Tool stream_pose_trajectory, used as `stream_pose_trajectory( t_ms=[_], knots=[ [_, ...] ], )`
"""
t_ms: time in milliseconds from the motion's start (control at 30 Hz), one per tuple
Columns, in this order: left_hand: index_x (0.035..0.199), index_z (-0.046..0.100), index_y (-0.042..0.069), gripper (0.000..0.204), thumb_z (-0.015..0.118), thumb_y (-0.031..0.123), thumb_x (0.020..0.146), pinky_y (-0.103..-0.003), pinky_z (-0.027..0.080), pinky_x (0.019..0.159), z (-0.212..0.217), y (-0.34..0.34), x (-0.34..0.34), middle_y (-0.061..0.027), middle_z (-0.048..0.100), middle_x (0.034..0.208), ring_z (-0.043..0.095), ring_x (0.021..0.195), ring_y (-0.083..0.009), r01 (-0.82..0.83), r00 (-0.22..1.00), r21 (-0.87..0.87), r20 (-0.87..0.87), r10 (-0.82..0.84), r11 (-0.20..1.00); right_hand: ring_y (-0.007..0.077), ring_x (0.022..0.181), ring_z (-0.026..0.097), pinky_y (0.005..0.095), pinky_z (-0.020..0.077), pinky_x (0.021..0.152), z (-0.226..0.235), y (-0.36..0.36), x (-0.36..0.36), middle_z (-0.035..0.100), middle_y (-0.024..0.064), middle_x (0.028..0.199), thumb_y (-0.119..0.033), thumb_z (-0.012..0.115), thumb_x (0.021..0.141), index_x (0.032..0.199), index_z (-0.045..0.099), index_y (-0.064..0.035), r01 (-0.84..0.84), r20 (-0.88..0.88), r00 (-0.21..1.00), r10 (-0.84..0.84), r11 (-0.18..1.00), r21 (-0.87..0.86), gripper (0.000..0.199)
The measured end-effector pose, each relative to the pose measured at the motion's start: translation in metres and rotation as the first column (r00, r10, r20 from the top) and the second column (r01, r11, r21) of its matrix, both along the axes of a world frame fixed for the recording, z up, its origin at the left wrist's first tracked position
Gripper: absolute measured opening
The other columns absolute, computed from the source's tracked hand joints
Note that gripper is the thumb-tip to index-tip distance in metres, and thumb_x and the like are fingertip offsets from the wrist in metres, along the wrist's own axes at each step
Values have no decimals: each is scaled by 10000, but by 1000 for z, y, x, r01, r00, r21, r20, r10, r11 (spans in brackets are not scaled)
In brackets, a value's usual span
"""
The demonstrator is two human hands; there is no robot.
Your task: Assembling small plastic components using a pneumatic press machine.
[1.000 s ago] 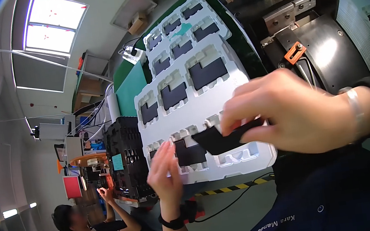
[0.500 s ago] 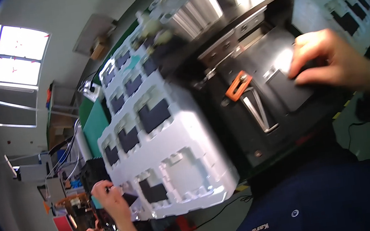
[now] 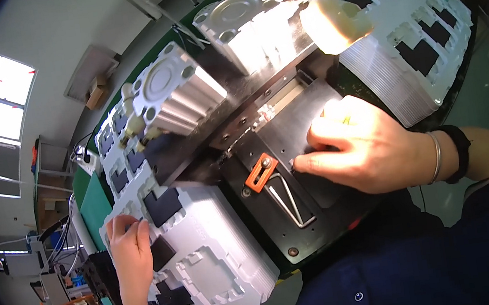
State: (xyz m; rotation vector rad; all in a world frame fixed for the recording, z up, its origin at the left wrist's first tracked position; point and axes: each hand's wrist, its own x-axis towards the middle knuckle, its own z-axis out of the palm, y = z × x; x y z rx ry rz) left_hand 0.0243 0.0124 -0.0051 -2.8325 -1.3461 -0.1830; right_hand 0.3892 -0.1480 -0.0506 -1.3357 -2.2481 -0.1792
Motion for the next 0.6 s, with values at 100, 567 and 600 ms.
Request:
stream_pose_trajectory(
  t_ms=[100, 567, 600],
  knots=[
    [776, 558, -29, 197, 603, 122, 895, -429, 401, 973, 15, -17, 33, -188, 592, 1038, 526, 1131, -383, 22, 999, 195, 34, -29, 981, 215, 800, 540, 335, 426, 699, -11, 3, -1, 518, 51, 882, -190, 685, 799, 983, 660, -91, 64, -113, 991, -65, 998, -8, 210],
    [1398, 516, 71, 785, 690, 572, 819, -569, 327, 1082, 10, -94, 144, -239, 405, 1490, 381, 1376, -429, 690, 654, -430, 26, -756, 582, 258, 928, 581, 368, 459, 787, -4, 0, 4, 599, 76, 1047, -212, 719, 810, 1174, 647, -101, 171, -114, 978, -177, 983, -68, 387],
    [1435, 467, 51, 842, 684, 583, 819, -575, 316, 1091, 9, -94, 142, -247, 360, 1522, 345, 1402, -434, 684, 650, -438, 1, -760, 584, 268, 966, 588, 381, 464, 826, -4, -3, 6, 610, 88, 1082, -250, 731, 824, 1203, 639, -96, 126, -175, 975, -137, 989, -75, 420]
  ],
)
